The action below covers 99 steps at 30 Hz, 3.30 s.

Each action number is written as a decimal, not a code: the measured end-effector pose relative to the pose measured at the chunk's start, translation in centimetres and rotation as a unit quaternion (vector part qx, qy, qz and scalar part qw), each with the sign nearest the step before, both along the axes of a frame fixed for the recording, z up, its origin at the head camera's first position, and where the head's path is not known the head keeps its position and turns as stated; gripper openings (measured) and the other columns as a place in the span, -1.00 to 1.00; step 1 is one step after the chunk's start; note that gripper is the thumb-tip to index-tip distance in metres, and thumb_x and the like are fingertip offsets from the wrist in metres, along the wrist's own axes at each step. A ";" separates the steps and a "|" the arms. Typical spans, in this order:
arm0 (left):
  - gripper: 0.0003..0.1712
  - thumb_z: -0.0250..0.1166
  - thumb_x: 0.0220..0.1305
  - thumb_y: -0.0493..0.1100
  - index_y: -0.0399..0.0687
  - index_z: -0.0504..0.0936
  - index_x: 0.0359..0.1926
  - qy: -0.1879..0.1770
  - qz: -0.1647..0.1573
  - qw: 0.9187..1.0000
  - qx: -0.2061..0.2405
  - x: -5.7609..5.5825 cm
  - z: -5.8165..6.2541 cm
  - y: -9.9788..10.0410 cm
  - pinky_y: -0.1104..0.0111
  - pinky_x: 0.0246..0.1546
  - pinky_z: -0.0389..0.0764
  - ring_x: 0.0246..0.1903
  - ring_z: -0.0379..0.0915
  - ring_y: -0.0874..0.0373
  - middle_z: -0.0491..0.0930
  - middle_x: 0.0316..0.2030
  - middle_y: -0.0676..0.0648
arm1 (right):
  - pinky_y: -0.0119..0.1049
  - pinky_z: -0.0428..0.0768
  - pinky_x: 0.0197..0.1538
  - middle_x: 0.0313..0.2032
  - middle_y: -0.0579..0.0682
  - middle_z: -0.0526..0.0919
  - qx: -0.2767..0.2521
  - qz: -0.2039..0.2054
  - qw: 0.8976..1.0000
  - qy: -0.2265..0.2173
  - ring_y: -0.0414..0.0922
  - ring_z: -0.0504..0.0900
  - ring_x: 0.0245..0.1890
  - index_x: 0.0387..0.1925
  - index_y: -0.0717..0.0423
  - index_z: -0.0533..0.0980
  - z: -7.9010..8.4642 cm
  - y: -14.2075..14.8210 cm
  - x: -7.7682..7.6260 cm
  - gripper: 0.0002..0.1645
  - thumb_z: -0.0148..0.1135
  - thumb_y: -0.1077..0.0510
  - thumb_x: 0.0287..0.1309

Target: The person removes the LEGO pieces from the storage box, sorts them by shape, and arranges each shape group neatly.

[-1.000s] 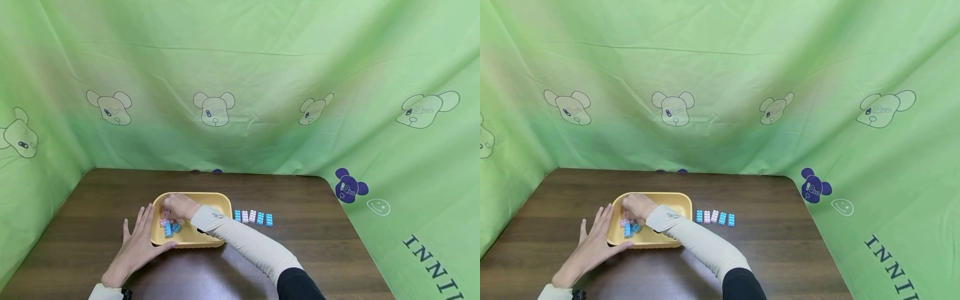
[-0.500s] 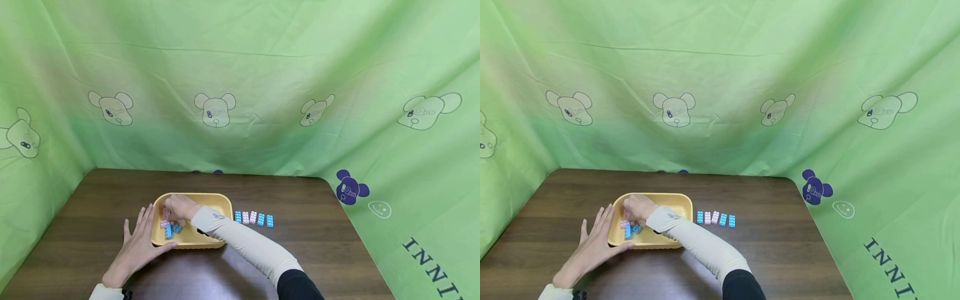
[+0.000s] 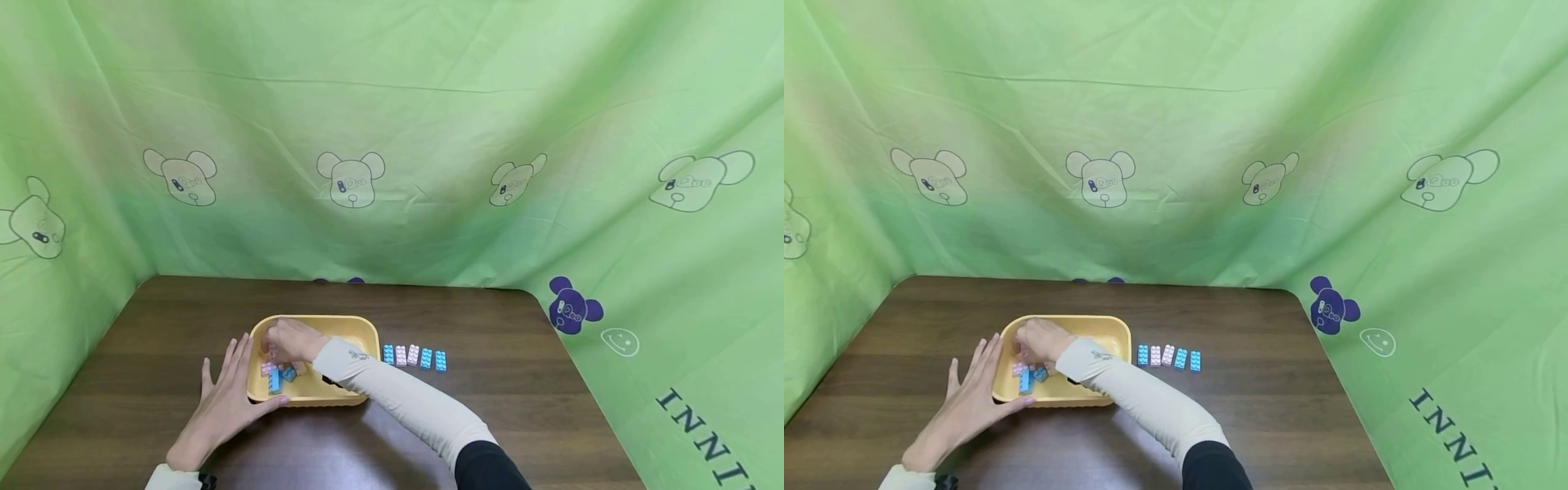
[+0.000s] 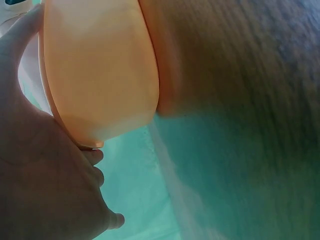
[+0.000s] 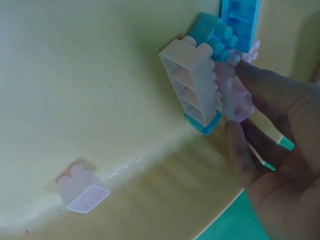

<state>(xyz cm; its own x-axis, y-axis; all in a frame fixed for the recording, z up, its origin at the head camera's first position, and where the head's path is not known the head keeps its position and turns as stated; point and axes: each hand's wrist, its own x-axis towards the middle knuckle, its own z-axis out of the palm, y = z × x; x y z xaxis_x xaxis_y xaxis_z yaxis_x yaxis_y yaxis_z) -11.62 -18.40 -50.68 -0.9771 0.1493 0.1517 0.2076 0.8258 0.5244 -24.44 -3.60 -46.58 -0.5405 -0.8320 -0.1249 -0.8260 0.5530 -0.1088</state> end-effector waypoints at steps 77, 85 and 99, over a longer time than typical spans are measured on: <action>0.52 0.48 0.11 0.45 -0.28 -0.18 0.69 0.000 -0.005 1.000 -0.006 0.0 -0.1 -0.1 -0.52 0.40 -0.34 0.62 -0.22 -0.35 -0.07 0.65 -0.37 | -0.15 0.63 0.13 0.01 0.09 0.79 -0.207 -0.065 0.976 -0.025 0.07 0.71 0.01 0.14 0.25 0.66 3.0 14.5 1.1 -0.49 0.58 0.14 0.20; 0.53 0.48 0.11 0.47 -0.26 -0.19 0.70 -0.002 -0.006 1.000 -0.005 0.1 -0.2 0.0 -0.52 0.40 -0.33 0.62 -0.21 -0.34 -0.07 0.65 -0.36 | -0.14 0.65 0.19 0.06 0.16 0.76 -0.208 -0.086 0.974 -0.022 0.06 0.73 0.06 0.15 0.28 0.67 3.2 18.2 1.1 -0.52 0.53 0.22 0.20; 0.52 0.48 0.11 0.46 -0.27 -0.18 0.69 0.002 -0.004 1.000 -0.006 0.2 -0.1 -0.2 -0.52 0.40 -0.33 0.62 -0.21 -0.34 -0.06 0.65 -0.37 | -0.20 0.70 0.08 -0.07 0.07 0.78 -0.207 -0.126 0.970 -0.017 0.00 0.76 -0.06 -0.01 0.21 0.67 2.1 23.3 1.1 -0.59 0.61 0.27 0.09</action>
<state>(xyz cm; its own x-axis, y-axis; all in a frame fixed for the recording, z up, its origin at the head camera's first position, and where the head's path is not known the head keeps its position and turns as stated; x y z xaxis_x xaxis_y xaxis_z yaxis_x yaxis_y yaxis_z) -11.44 -18.60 -50.83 -0.9755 0.1584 0.1528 0.2154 0.8302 0.5141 -23.34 19.70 -44.50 -0.7343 -0.6569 0.1709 -0.6629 0.6398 -0.3889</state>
